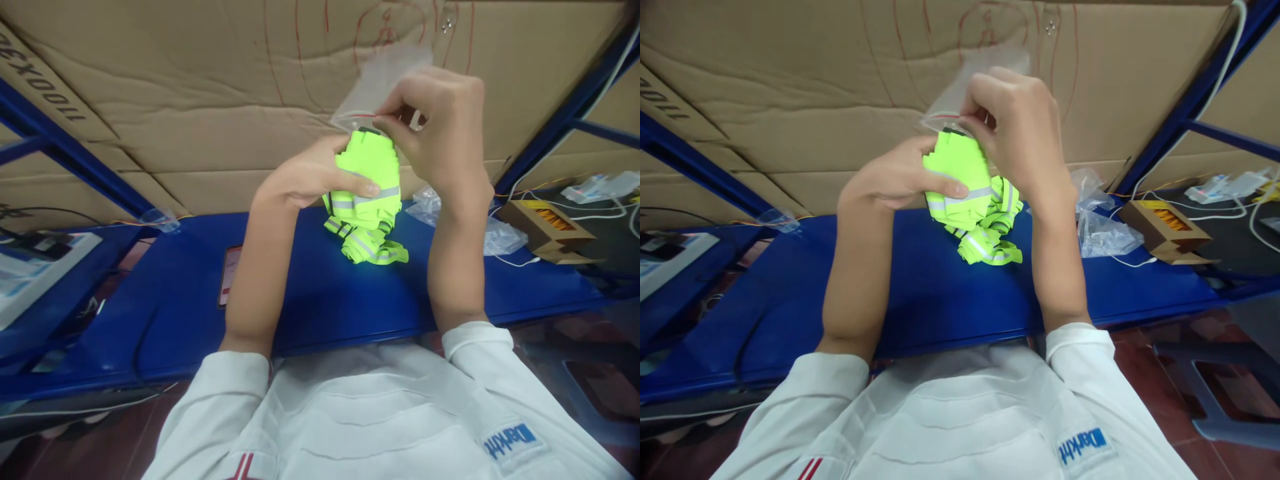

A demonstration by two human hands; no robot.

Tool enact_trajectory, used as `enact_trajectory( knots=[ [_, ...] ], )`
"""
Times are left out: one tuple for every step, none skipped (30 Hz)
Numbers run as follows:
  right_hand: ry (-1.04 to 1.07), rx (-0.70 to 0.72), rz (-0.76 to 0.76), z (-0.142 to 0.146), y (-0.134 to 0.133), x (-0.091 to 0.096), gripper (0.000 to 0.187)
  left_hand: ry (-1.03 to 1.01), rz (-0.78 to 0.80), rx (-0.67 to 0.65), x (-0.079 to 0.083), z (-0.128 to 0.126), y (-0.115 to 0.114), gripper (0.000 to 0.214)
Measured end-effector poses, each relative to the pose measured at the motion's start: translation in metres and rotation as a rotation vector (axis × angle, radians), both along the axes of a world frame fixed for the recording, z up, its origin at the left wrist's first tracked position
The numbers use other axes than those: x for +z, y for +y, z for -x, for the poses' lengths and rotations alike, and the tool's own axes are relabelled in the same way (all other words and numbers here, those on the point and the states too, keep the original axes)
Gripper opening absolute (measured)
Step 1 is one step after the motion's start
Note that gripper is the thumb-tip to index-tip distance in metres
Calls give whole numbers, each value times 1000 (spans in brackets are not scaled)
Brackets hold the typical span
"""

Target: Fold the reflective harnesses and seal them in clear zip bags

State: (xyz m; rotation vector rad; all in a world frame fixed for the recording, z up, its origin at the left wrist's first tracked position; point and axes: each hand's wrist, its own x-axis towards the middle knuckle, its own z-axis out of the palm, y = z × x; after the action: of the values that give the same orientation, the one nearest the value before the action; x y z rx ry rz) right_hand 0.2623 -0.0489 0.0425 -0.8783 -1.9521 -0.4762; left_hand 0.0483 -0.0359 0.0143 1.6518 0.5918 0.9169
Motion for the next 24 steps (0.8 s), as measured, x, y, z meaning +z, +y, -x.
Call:
enact_trajectory(
  knots=[
    [-14, 11, -3, 0, -2, 0, 14, -9, 6, -3, -2, -1, 3, 46],
    [-25, 22, -6, 1, -4, 0, 17, -20, 6, 9, -3, -1, 6, 50],
    [-40, 31, -5, 1, -6, 0, 20, -36, 0, 41, -4, -2, 9, 58],
    [-59, 34, 4, 2, -8, 0, 22, -52, -11, 90, -5, -3, 11, 66],
    [-76, 30, 12, 2, -10, 0, 22, -68, -26, 147, -5, -4, 12, 74],
    [-89, 17, 19, 3, -11, 0, 23, -78, -42, 198, -5, -5, 13, 80],
    [-95, -2, 23, 3, -13, 1, 23, -80, -54, 234, -5, -5, 13, 84],
    [-108, -23, 38, 4, -14, 1, 23, -83, -64, 255, -5, -6, 12, 85],
    [-121, -40, 56, 4, -16, 2, 23, -92, -72, 264, -5, -6, 11, 84],
    [-130, -55, 77, 4, -17, 3, 22, -108, -76, 267, -6, -7, 10, 84],
    [-128, -70, 97, 5, -19, 4, 21, -129, -76, 267, -7, -7, 10, 86],
    [-118, -84, 118, 5, -20, 5, 20, -143, -68, 265, -8, -7, 10, 92],
    [-97, -97, 137, 6, -20, 6, 19, -150, -58, 262, -9, -7, 10, 101],
    [-69, -110, 153, 6, -20, 7, 17, -144, -46, 248, -10, -6, 10, 113],
    [-40, -125, 169, 5, -20, 7, 17, -129, -36, 223, -10, -6, 10, 125],
    [-21, -144, 189, 5, -18, 7, 17, -119, -33, 192, -11, -6, 10, 134],
    [-17, -167, 211, 4, -16, 7, 17, -112, -36, 156, -10, -5, 9, 142],
    [-23, -190, 227, 2, -14, 6, 17, -112, -42, 124, -10, -5, 8, 149],
    [-32, -217, 230, 1, -12, 6, 17, -122, -48, 102, -8, -4, 7, 154],
    [-46, -242, 226, 1, -10, 5, 18, -134, -50, 89, -7, -4, 6, 157],
    [-63, -260, 219, 0, -9, 4, 19, -153, -50, 86, -6, -3, 5, 159],
    [-79, -271, 213, 0, -7, 3, 21, -167, -46, 82, -5, -2, 4, 159],
    [-87, -268, 206, 0, -6, 2, 23, -179, -41, 77, -5, -1, 4, 157],
    [-85, -244, 201, 0, -6, 1, 25, -187, -34, 72, -5, 0, 5, 155]
  ],
)
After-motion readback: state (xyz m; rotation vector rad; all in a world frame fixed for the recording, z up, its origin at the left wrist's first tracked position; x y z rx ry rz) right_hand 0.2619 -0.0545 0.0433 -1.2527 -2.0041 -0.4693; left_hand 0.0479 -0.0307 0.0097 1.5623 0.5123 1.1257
